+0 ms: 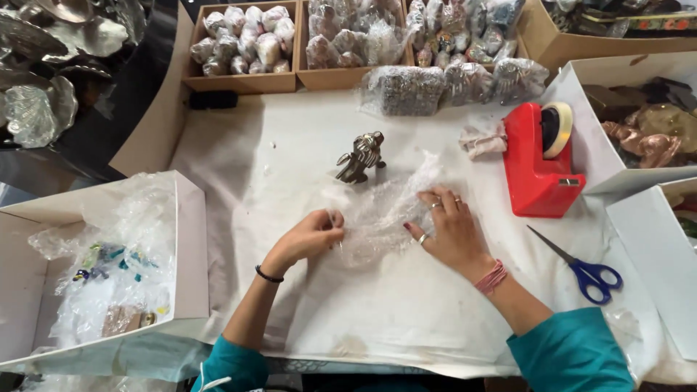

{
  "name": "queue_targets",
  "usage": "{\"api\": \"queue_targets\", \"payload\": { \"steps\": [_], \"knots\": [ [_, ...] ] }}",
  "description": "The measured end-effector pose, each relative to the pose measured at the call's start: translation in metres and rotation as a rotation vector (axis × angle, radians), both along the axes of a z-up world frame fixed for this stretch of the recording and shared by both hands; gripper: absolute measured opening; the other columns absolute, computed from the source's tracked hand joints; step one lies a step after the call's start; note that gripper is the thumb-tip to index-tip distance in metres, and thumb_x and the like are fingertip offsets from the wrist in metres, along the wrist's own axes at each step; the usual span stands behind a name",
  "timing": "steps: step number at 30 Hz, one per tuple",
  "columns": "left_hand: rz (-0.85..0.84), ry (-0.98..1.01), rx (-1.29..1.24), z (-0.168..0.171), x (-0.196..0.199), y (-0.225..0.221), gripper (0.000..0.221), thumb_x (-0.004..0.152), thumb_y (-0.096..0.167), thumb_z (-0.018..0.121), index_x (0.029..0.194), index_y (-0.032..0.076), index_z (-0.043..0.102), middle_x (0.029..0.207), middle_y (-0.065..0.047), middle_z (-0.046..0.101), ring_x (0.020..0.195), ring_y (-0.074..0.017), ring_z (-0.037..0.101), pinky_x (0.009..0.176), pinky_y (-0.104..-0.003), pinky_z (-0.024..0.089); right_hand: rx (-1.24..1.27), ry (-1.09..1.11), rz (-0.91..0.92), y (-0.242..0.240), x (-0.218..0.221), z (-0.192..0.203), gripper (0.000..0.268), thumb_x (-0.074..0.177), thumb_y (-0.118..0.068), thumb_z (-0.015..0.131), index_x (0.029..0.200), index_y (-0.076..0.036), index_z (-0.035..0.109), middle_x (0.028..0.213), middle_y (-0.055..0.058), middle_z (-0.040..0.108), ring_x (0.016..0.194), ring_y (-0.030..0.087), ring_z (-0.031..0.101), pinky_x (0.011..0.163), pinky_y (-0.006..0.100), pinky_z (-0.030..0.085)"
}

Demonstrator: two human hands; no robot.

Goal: The person wraps a small decorative figurine in bubble wrap, cuts the wrap with scissors, and secures it with tape. They then place the wrapped item into a box containing other wrapped items.

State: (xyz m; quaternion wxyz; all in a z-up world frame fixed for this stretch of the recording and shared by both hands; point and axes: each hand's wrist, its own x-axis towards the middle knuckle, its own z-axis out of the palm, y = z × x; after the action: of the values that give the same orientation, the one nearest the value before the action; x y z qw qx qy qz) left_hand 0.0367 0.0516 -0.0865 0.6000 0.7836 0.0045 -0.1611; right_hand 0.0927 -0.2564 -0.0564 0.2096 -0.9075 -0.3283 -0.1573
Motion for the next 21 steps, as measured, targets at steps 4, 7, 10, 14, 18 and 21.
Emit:
{"api": "queue_targets", "payload": {
  "steps": [4,7,10,14,18,21],
  "knots": [
    [0.156,0.030,0.027,0.031,0.001,-0.015,0.029,0.086,0.023,0.071,0.101,0.012,0.049,0.084,0.005,0.058,0.079,-0.0072,0.057,0.067,-0.025,0.050,0.003,0.008,0.027,0.002,-0.008,0.006,0.062,0.082,-0.035,0.077,0.132,-0.005,0.058,0.130,0.015,0.055,0.116,0.033,0.057,0.097,0.047,0.048],
    [0.235,-0.064,-0.130,-0.009,0.011,-0.008,0.031,0.094,0.027,0.067,0.115,0.011,0.049,0.098,0.002,0.066,0.090,-0.0086,0.066,0.078,-0.027,0.058,-0.009,-0.053,0.072,0.006,-0.014,0.009,0.064,0.082,-0.035,0.077,0.134,-0.004,0.057,0.130,0.015,0.056,0.117,0.033,0.056,0.098,0.047,0.047],
    [0.306,-0.127,-0.355,-0.016,0.015,-0.002,0.019,0.105,0.022,0.051,0.116,0.007,0.050,0.097,-0.006,0.065,0.084,-0.0146,0.066,0.073,-0.032,0.059,-0.055,-0.095,0.062,0.003,-0.014,0.010,0.064,0.081,-0.039,0.078,0.130,-0.003,0.059,0.123,0.015,0.059,0.112,0.034,0.059,0.094,0.046,0.049],
    [0.507,-0.060,-0.376,0.008,0.013,0.005,0.008,0.105,0.018,0.042,0.109,0.011,0.042,0.090,-0.009,0.063,0.069,-0.0200,0.066,0.056,-0.037,0.056,-0.103,-0.023,-0.031,-0.008,-0.009,0.012,0.049,0.082,-0.043,0.077,0.111,-0.003,0.069,0.103,0.011,0.067,0.092,0.030,0.067,0.079,0.042,0.055],
    [0.574,0.076,-0.428,0.010,0.019,0.017,0.007,0.101,0.018,0.046,0.102,0.011,0.044,0.091,-0.007,0.067,0.071,-0.0193,0.066,0.061,-0.036,0.057,-0.052,-0.025,-0.004,-0.014,-0.007,0.014,0.040,0.087,-0.042,0.075,0.092,-0.003,0.073,0.089,0.009,0.071,0.076,0.028,0.070,0.066,0.040,0.057],
    [0.508,0.098,-0.584,-0.040,0.030,0.038,0.016,0.105,0.022,0.049,0.103,0.006,0.053,0.087,-0.006,0.065,0.073,-0.0164,0.063,0.067,-0.034,0.057,-0.051,0.001,-0.008,-0.013,-0.010,0.020,0.038,0.089,-0.042,0.074,0.090,-0.004,0.074,0.082,0.009,0.070,0.071,0.029,0.069,0.062,0.040,0.056]
  ]
}}
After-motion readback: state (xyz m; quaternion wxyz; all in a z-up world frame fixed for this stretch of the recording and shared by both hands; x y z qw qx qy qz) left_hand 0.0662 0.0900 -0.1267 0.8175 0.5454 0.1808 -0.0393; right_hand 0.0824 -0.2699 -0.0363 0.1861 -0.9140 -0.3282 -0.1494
